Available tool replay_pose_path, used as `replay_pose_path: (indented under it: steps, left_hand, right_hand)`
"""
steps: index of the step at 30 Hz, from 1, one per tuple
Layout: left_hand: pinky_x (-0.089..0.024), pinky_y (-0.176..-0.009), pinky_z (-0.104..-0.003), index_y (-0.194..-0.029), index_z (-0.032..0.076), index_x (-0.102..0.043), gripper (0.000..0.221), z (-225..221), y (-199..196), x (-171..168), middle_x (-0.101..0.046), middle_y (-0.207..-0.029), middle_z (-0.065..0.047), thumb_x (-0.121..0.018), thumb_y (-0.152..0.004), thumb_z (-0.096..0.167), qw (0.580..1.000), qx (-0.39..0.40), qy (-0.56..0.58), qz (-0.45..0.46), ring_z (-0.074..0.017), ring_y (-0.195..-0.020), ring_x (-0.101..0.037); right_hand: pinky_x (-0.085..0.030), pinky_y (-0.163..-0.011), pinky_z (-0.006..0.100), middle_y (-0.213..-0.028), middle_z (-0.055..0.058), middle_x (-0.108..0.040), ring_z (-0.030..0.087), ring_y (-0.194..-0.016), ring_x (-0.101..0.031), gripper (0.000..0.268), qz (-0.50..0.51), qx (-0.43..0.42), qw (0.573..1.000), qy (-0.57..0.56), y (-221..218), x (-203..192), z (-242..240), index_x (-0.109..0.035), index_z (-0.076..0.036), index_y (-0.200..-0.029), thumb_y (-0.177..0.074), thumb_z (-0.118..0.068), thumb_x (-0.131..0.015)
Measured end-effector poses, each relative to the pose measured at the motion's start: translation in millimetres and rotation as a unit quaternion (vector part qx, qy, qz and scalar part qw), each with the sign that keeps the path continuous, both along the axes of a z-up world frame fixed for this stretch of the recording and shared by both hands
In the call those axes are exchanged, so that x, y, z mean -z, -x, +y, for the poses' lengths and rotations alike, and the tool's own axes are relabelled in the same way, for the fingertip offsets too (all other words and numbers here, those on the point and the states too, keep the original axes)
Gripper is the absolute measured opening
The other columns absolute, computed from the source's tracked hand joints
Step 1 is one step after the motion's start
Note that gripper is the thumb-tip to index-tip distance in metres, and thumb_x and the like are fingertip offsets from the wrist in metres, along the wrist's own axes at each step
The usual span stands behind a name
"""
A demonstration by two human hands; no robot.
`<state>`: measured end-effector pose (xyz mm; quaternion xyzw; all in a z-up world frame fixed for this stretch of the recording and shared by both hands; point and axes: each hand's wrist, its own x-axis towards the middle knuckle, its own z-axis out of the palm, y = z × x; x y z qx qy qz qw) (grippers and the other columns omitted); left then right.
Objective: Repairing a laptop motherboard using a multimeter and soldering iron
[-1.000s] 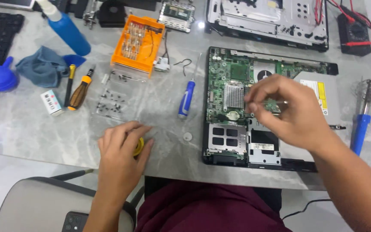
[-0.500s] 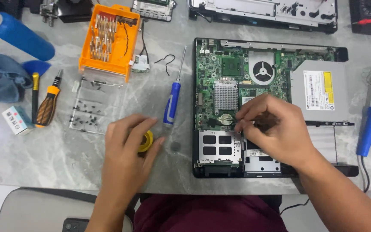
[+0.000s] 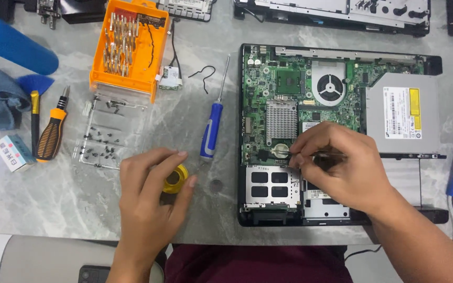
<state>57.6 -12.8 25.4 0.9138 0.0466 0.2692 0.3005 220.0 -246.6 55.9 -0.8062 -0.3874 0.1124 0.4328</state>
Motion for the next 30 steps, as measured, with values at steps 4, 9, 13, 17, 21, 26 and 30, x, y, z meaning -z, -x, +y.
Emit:
replay_pose_path:
  steps: [4, 9, 13, 17, 21, 26, 30]
  left_hand:
    - [-0.042, -0.089, -0.038, -0.113, 0.006, -0.059, 0.026, 0.0, 0.9, 1.9, -0.056, -0.112, -0.012, -0.067, -0.090, 0.015, 1.000, 0.002, -0.009, 0.006, -0.0267, -0.101, -0.052]
    - [-0.041, -0.089, -0.038, -0.113, 0.006, -0.059, 0.025, -0.3, 0.4, 1.3, -0.057, -0.111, -0.011, -0.066, -0.090, 0.015, 1.000, 0.002, -0.007, 0.000, -0.0254, -0.100, -0.055]
    - [-0.042, -0.088, -0.038, -0.111, 0.005, -0.060, 0.023, -0.2, 0.0, 1.6, -0.059, -0.108, -0.012, -0.067, -0.089, 0.011, 1.000, -0.001, -0.006, -0.014, -0.0264, -0.097, -0.056]
    - [-0.041, -0.088, -0.038, -0.110, 0.005, -0.061, 0.021, 0.5, -0.1, 1.4, -0.059, -0.108, -0.012, -0.064, -0.091, 0.013, 1.000, 0.006, -0.010, -0.023, -0.0251, -0.097, -0.058]
    - [-0.041, -0.089, -0.039, -0.110, 0.006, -0.060, 0.021, -0.2, 0.2, 1.7, -0.058, -0.108, -0.012, -0.064, -0.091, 0.013, 1.000, 0.003, -0.010, -0.024, -0.0255, -0.098, -0.057]
    - [-0.042, -0.088, -0.041, -0.110, 0.007, -0.060, 0.021, 2.0, 0.6, -1.6, -0.058, -0.108, -0.012, -0.065, -0.090, 0.012, 0.999, 0.013, -0.018, -0.028, -0.0274, -0.097, -0.056]
    - [-0.040, -0.085, -0.040, -0.108, 0.008, -0.062, 0.018, 0.7, 2.1, -3.7, -0.060, -0.105, -0.010, -0.064, -0.091, 0.012, 0.999, -0.004, -0.029, -0.041, -0.0262, -0.094, -0.055]
  right_hand:
    - [-0.057, -0.060, 0.020, -0.085, 0.006, -0.068, 0.014, -0.078, -0.068, 0.019, -0.031, -0.022, 0.999, 0.014, -0.4, 3.4, -2.2, -0.057, -0.009, -0.077, -0.072, 0.000, -0.073]
    - [-0.056, -0.063, 0.021, -0.084, 0.008, -0.068, 0.015, -0.072, -0.069, 0.022, -0.079, -0.019, 0.997, -0.017, 5.2, 6.7, 0.1, -0.054, -0.006, -0.076, -0.072, 0.009, -0.070]
    - [-0.056, -0.058, 0.020, -0.086, 0.010, -0.066, 0.015, -0.069, -0.071, 0.024, -0.049, -0.006, 0.998, -0.031, 7.4, 7.5, -1.1, -0.051, -0.006, -0.075, -0.070, 0.012, -0.067]
    - [-0.056, -0.055, 0.019, -0.084, 0.011, -0.066, 0.016, -0.070, -0.071, 0.025, -0.047, 0.008, 0.998, -0.042, 8.0, 6.5, -0.7, -0.052, -0.005, -0.073, -0.069, 0.010, -0.071]
    - [-0.058, -0.058, 0.021, -0.083, 0.012, -0.066, 0.017, -0.068, -0.071, 0.025, -0.041, 0.007, 0.997, -0.067, 9.1, 2.9, 0.3, -0.052, -0.005, -0.073, -0.067, 0.015, -0.067]
    - [-0.060, -0.067, 0.025, -0.087, 0.011, -0.067, 0.017, -0.075, -0.072, 0.020, -0.065, -0.045, 0.993, -0.082, 11.4, -10.1, 5.3, -0.055, -0.006, -0.076, -0.075, 0.008, -0.068]
    - [-0.061, -0.059, 0.020, -0.085, 0.009, -0.067, 0.015, -0.071, -0.075, 0.021, -0.073, -0.078, 0.992, -0.070, 21.7, -14.6, 23.2, -0.056, -0.007, -0.073, -0.073, 0.009, -0.069]
